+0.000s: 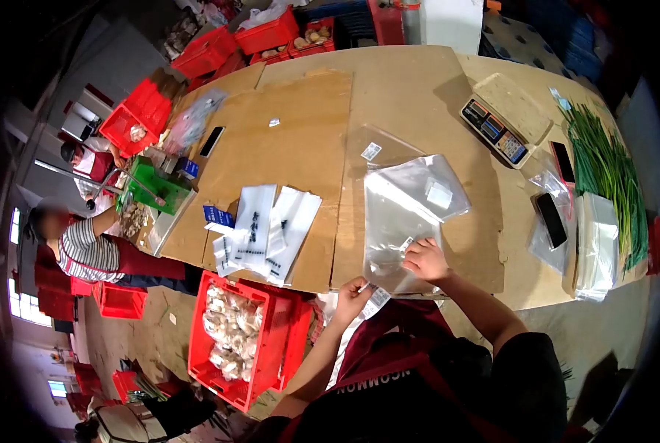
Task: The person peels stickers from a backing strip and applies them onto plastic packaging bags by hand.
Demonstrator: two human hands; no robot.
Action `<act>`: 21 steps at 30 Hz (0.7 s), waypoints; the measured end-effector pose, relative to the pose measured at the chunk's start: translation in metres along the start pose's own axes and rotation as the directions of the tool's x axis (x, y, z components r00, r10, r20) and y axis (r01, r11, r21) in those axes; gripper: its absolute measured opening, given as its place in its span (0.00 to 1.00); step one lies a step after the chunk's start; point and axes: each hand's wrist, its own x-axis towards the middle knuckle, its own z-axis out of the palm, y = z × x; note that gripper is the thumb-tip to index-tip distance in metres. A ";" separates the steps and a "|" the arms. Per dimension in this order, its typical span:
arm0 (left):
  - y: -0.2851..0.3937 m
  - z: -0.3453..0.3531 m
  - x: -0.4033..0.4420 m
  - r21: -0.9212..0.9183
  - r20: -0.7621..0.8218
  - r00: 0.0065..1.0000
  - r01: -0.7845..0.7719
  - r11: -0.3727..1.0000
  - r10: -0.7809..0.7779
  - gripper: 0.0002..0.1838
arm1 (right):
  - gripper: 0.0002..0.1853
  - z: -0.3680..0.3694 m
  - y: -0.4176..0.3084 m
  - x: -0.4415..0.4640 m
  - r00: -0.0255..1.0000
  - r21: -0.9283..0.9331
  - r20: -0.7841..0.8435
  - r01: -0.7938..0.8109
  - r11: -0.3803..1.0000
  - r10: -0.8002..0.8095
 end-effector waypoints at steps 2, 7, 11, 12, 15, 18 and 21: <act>0.009 0.002 0.002 -0.032 -0.011 0.998 0.055 0.998 -0.056 0.03 | 0.05 -0.004 0.005 0.006 1.000 0.145 0.020 -0.025 0.989 0.022; 0.008 -0.002 -0.001 0.003 -0.013 0.998 0.055 0.998 -0.055 0.02 | 0.04 -0.047 0.034 0.039 0.618 0.730 -0.359 -0.281 0.623 0.699; 0.007 0.006 -0.005 -0.040 0.005 0.997 0.075 0.996 -0.075 0.03 | 0.07 -0.080 -0.008 0.044 0.772 0.068 -0.589 -0.248 0.966 0.239; 0.000 0.008 -0.002 -0.045 0.011 0.997 0.074 0.996 -0.073 0.03 | 0.09 -0.055 -0.013 0.029 0.886 0.272 -0.350 -0.213 0.938 0.303; -0.002 0.015 0.006 0.207 0.121 0.992 0.002 0.978 -0.028 0.04 | 0.10 -0.032 -0.045 0.016 0.793 0.591 0.592 -0.550 0.590 0.146; -0.006 0.010 0.010 0.154 0.121 0.991 0.034 0.988 -0.053 0.04 | 0.10 -0.025 -0.046 0.009 0.735 0.678 0.632 -0.678 0.285 0.244; 0.000 0.007 0.004 0.220 -0.020 0.992 0.130 0.967 -0.128 0.05 | 0.10 -0.025 -0.035 0.013 0.782 0.704 0.543 -0.623 0.341 0.307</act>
